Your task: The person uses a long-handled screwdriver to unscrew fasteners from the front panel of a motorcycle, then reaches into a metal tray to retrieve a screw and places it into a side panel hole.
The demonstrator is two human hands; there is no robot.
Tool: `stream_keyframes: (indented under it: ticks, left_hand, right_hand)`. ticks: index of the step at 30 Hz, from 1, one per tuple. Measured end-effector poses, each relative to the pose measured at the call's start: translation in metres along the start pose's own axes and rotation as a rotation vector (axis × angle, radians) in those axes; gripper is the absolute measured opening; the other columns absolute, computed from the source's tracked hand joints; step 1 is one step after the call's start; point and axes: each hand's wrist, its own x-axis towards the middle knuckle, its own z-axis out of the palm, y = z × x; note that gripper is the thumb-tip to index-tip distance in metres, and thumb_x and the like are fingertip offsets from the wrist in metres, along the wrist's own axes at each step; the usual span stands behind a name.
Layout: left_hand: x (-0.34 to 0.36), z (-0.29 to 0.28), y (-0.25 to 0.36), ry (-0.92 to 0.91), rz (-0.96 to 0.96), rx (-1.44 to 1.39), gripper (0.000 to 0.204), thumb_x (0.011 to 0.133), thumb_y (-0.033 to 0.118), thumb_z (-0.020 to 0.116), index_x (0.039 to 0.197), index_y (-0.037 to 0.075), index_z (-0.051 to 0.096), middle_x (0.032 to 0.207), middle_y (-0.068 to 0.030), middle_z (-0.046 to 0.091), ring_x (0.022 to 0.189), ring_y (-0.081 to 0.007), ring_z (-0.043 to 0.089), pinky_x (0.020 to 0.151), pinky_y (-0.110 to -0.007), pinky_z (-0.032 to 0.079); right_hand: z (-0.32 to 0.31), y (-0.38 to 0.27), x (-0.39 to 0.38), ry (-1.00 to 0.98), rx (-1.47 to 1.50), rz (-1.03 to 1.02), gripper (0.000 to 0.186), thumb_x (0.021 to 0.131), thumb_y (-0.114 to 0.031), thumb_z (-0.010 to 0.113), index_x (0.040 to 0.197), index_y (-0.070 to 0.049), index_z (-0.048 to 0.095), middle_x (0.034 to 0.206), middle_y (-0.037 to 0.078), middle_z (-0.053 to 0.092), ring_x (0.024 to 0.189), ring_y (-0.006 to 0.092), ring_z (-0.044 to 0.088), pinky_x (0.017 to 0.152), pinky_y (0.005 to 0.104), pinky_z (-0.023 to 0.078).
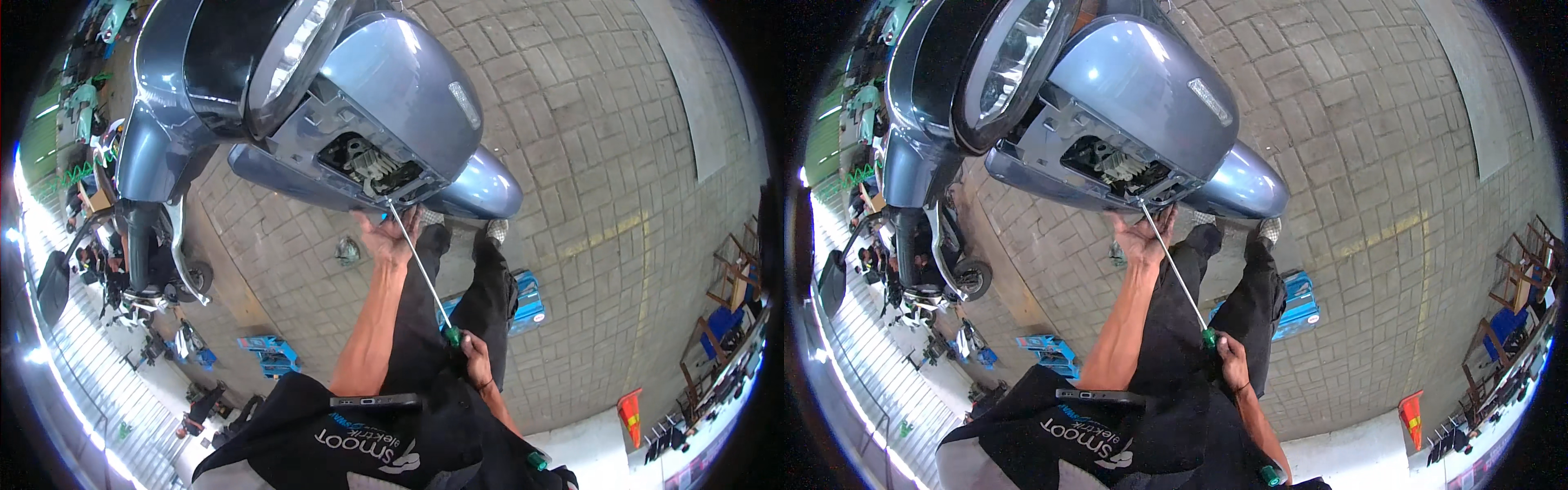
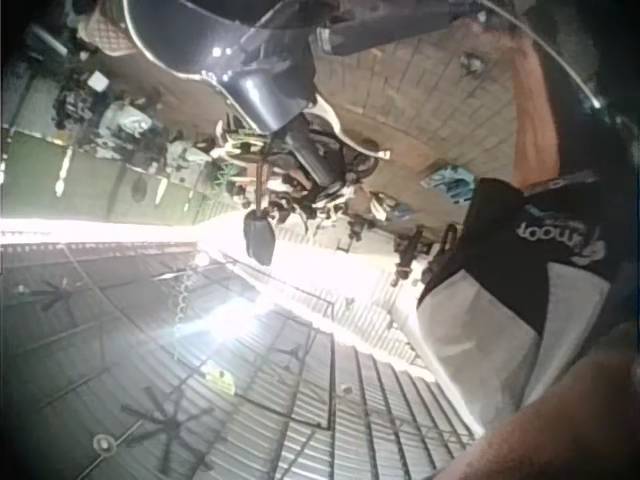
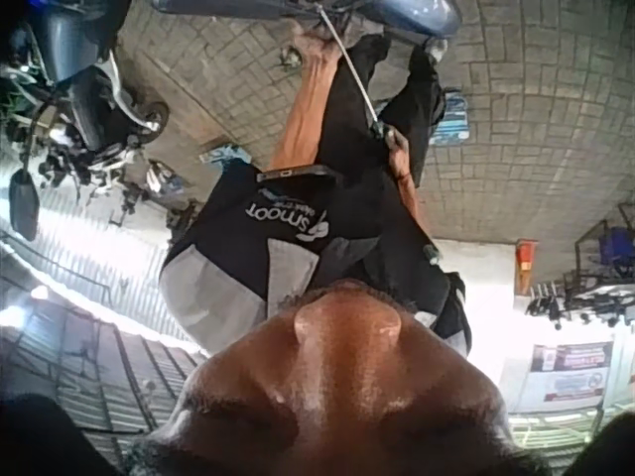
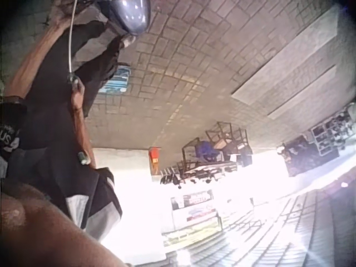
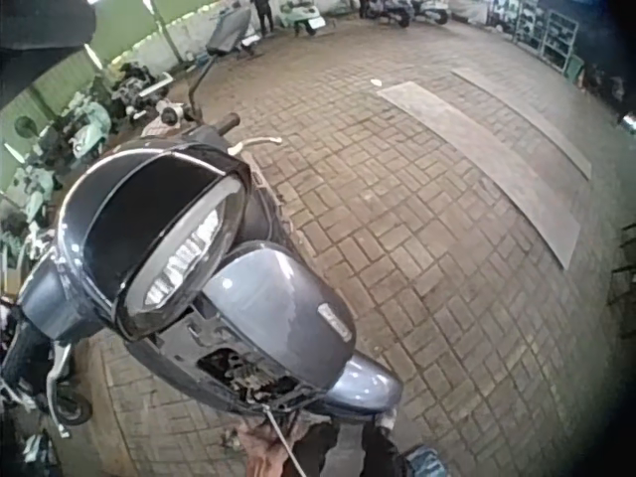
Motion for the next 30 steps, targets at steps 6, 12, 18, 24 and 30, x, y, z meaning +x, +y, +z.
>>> stream_keyframes:
  ticks: [6, 12, 18, 24, 30]
  left_hand:
    - [-0.021, 0.045, -0.008, -0.128, 0.126, 0.217, 0.087, 0.08, 0.06, 0.075, 0.139, 0.002, 0.047, 0.138, -0.0184, 0.053, 0.13, -0.0413, 0.047, 0.113, -0.058, 0.037]
    - [0.003, 0.07, -0.007, 0.159, 0.143, 0.473, 0.069, 0.083, 0.055, 0.072, 0.131, 0.008, 0.052, 0.126, -0.0119, 0.059, 0.122, -0.0317, 0.053, 0.104, -0.054, 0.044]
    - [0.021, 0.047, -0.017, 0.165, 0.182, 0.558, 0.053, 0.085, 0.048, 0.067, 0.117, 0.006, 0.062, 0.11, -0.0129, 0.067, 0.093, -0.029, 0.065, 0.081, -0.044, 0.056]
    - [0.033, 0.028, -0.02, 0.241, 0.155, 0.557, 0.05, 0.086, 0.046, 0.066, 0.115, 0.005, 0.063, 0.107, -0.0126, 0.07, 0.094, -0.0313, 0.068, 0.078, -0.046, 0.057]
    - [0.034, 0.038, -0.023, 0.154, 0.108, 0.656, 0.059, 0.085, 0.053, 0.06, 0.115, 0.002, 0.062, 0.107, -0.0183, 0.069, 0.092, -0.0342, 0.068, 0.077, -0.05, 0.06]
  right_hand:
    - [0.01, -0.034, -0.006, -0.008, -0.112, -0.063, 0.031, 0.097, -0.024, 0.063, 0.114, 0.003, 0.062, 0.096, 0.007, 0.067, 0.093, 0.0147, 0.056, 0.085, 0.0307, 0.046]
    - [0.015, -0.052, -0.004, 0.126, -0.265, -0.184, 0.035, 0.088, -0.024, 0.073, 0.11, 0.002, 0.065, 0.094, 0.015, 0.068, 0.088, 0.0217, 0.064, 0.081, 0.0353, 0.049]
    - [-0.001, -0.044, -0.008, 0.21, -0.263, -0.227, 0.04, 0.08, -0.025, 0.079, 0.106, 0.002, 0.066, 0.092, 0.019, 0.069, 0.087, 0.0303, 0.067, 0.08, 0.0387, 0.05]
    - [-0.012, -0.025, -0.003, 0.277, -0.296, -0.226, 0.038, 0.088, -0.03, 0.074, 0.101, 0.004, 0.065, 0.082, 0.011, 0.068, 0.08, 0.0187, 0.063, 0.074, 0.0356, 0.048]
    - [-0.033, 0.043, 0.034, -0.138, 0.282, 0.074, 0.038, 0.106, -0.032, 0.048, 0.093, 0.001, 0.064, 0.078, -0.005, 0.051, 0.078, 0.0081, 0.044, 0.071, 0.0283, 0.039]
